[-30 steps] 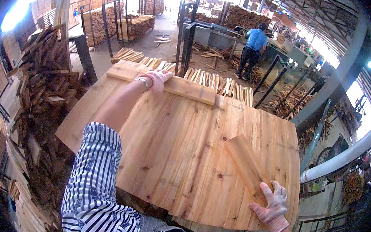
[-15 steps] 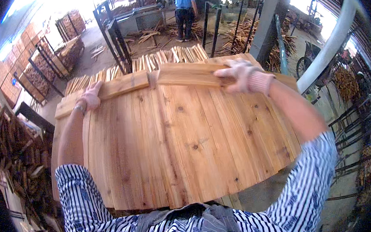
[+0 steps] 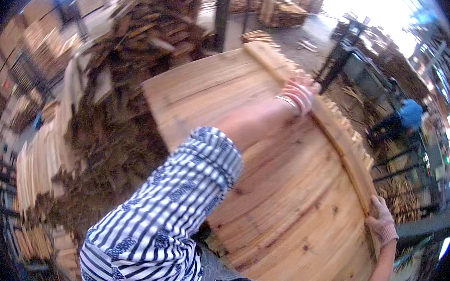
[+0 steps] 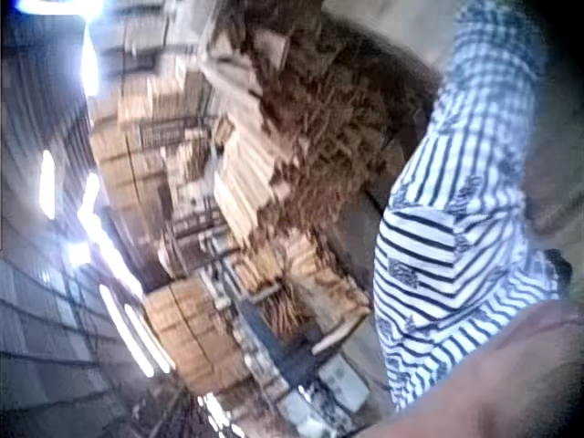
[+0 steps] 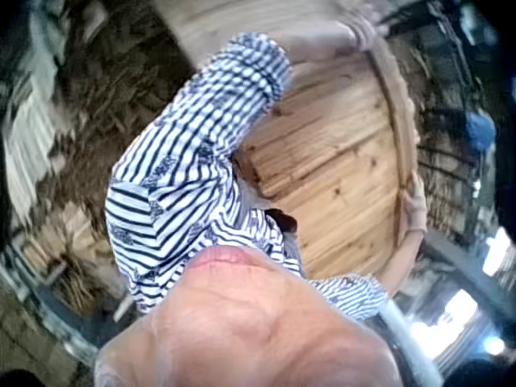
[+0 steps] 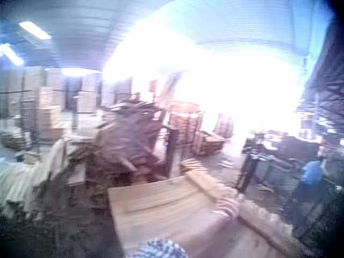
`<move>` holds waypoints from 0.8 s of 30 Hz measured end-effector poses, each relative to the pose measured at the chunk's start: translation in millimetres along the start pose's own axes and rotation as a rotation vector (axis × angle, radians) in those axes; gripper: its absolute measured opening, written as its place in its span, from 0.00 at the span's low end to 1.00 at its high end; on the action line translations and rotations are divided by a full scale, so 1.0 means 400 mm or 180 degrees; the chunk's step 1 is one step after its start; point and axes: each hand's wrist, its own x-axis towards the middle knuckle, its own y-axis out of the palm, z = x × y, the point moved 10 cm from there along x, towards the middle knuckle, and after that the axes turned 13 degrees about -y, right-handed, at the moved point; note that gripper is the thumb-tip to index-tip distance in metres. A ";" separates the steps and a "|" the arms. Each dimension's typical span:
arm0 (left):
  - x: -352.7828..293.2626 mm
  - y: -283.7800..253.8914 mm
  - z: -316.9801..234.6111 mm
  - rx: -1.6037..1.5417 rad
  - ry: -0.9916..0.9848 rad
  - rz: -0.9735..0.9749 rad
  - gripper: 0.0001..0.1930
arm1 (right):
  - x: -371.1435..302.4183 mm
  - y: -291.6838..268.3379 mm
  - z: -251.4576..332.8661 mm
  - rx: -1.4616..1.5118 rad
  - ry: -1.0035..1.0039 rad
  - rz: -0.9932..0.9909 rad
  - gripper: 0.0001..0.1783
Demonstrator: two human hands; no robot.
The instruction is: The person repeatedly picks up wooden planks from a large pile and stacks them onto a pallet. They wear gloves and handle the wood with both hands, arranging the planks in layers to build a stable stack.
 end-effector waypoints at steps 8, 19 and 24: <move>-0.415 -0.332 -0.053 -0.0079 0.0995 0.2873 0.27 | -0.016 -0.005 -0.043 -0.0669 0.0115 0.0318 0.41; -1.369 -0.999 0.985 -0.4087 -0.4949 0.0737 0.33 | 0.251 0.135 0.736 -0.1645 -0.1521 -0.0507 0.38; -1.879 -1.297 1.470 -0.3136 -0.5677 -0.2272 0.44 | 0.290 0.439 1.405 0.0429 -0.2356 0.0237 0.29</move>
